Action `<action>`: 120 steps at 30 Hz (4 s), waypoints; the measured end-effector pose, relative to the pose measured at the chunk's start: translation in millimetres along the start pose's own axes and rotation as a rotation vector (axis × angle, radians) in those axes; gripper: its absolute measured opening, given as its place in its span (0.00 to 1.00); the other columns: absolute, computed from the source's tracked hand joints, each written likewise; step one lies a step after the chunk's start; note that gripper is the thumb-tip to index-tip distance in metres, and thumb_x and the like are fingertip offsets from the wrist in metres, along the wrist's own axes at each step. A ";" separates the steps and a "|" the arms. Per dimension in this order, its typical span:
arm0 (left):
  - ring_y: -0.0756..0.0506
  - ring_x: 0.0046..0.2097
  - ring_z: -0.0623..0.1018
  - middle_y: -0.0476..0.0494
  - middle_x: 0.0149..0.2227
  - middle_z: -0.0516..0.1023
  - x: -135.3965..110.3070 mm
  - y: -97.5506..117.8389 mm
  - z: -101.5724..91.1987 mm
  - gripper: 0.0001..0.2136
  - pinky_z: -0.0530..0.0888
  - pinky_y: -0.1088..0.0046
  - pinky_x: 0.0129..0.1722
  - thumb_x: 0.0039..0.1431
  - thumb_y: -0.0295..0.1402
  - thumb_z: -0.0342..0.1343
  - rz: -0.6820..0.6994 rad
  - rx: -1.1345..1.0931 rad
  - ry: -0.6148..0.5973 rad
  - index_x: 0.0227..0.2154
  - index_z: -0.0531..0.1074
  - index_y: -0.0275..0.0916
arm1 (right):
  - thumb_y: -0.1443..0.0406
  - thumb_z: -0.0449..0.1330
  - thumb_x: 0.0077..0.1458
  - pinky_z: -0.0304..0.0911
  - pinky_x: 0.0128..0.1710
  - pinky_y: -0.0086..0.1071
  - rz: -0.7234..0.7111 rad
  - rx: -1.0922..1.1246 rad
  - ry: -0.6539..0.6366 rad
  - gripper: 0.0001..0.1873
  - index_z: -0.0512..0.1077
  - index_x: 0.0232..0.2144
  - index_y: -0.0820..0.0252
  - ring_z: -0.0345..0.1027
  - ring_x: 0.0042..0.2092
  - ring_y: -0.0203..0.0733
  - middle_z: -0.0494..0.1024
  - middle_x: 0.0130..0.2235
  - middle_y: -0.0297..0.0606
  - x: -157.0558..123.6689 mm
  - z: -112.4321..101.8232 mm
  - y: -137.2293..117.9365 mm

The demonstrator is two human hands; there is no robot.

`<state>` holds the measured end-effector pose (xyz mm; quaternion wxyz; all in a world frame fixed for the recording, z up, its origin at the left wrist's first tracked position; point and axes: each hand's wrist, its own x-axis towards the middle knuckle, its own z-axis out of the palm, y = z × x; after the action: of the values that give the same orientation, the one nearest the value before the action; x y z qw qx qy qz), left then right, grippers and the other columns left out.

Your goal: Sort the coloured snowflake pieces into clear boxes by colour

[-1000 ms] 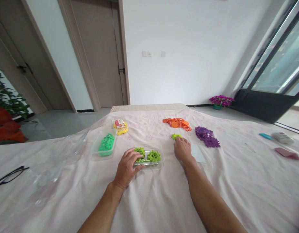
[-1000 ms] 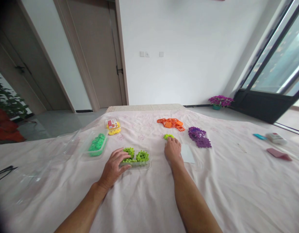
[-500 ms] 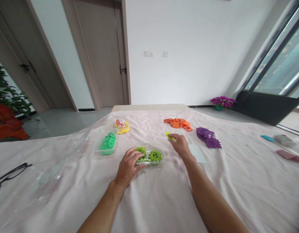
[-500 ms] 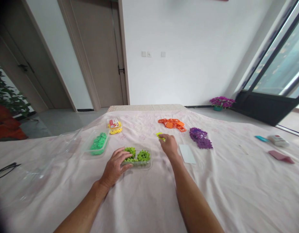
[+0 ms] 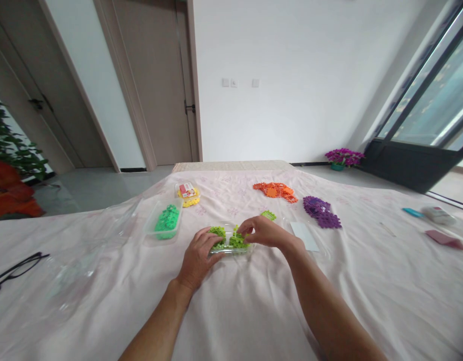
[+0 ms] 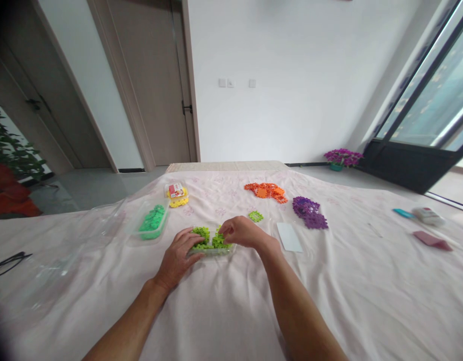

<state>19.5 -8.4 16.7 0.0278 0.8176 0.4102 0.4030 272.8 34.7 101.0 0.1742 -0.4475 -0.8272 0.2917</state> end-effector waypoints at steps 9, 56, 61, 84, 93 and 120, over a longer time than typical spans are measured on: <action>0.38 0.59 0.69 0.42 0.47 0.78 0.7 1.0 -0.6 0.17 0.69 0.53 0.59 0.58 0.45 0.59 -0.010 0.002 -0.012 0.47 0.75 0.44 | 0.67 0.65 0.45 0.63 0.49 0.34 -0.049 -0.272 0.086 0.22 0.78 0.46 0.55 0.71 0.47 0.45 0.80 0.45 0.38 2.3 5.4 4.3; 0.44 0.61 0.67 0.41 0.57 0.68 -3.3 -7.8 4.3 0.16 0.65 0.59 0.62 0.69 0.36 0.43 -0.275 -0.115 0.158 0.54 0.69 0.44 | 0.64 0.52 0.61 0.61 0.46 0.33 0.093 -0.109 0.683 0.08 0.71 0.36 0.58 0.68 0.44 0.42 0.75 0.39 0.39 18.5 29.4 43.0; 0.44 0.61 0.67 0.41 0.58 0.67 -2.5 -5.2 3.3 0.16 0.64 0.57 0.63 0.69 0.37 0.43 -0.316 -0.140 0.142 0.55 0.68 0.44 | 0.66 0.53 0.63 0.61 0.46 0.33 -0.110 -0.174 0.539 0.06 0.71 0.37 0.56 0.67 0.44 0.41 0.74 0.39 0.39 15.9 38.3 -9.0; 0.42 0.61 0.67 0.40 0.59 0.65 -2.9 -2.9 1.2 0.16 0.65 0.57 0.62 0.69 0.38 0.43 -0.306 -0.137 0.121 0.49 0.73 0.42 | 0.63 0.53 0.65 0.59 0.48 0.32 -0.217 -0.287 0.288 0.13 0.78 0.41 0.55 0.72 0.43 0.40 0.82 0.39 0.37 14.8 54.9 -31.2; 0.43 0.58 0.71 0.41 0.58 0.66 -1.6 -3.9 1.1 0.17 0.67 0.61 0.60 0.69 0.40 0.41 -0.365 -0.162 0.122 0.43 0.75 0.42 | 0.63 0.53 0.63 0.61 0.52 0.35 -0.012 -0.220 0.446 0.15 0.77 0.45 0.57 0.72 0.49 0.44 0.81 0.46 0.40 16.2 30.1 6.7; 0.41 0.55 0.75 0.39 0.55 0.75 1.4 -18.5 6.9 0.24 0.68 0.64 0.57 0.68 0.45 0.37 -0.583 -0.160 0.019 0.60 0.62 0.40 | 0.65 0.43 0.67 0.57 0.51 0.38 0.578 -0.752 0.513 0.23 0.60 0.61 0.61 0.66 0.53 0.49 0.72 0.54 0.51 -66.7 42.4 87.1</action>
<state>12.7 6.8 6.0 0.2027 0.6567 0.5950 0.4167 341.1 2.0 11.0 0.1110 -0.7453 -0.6486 -0.1074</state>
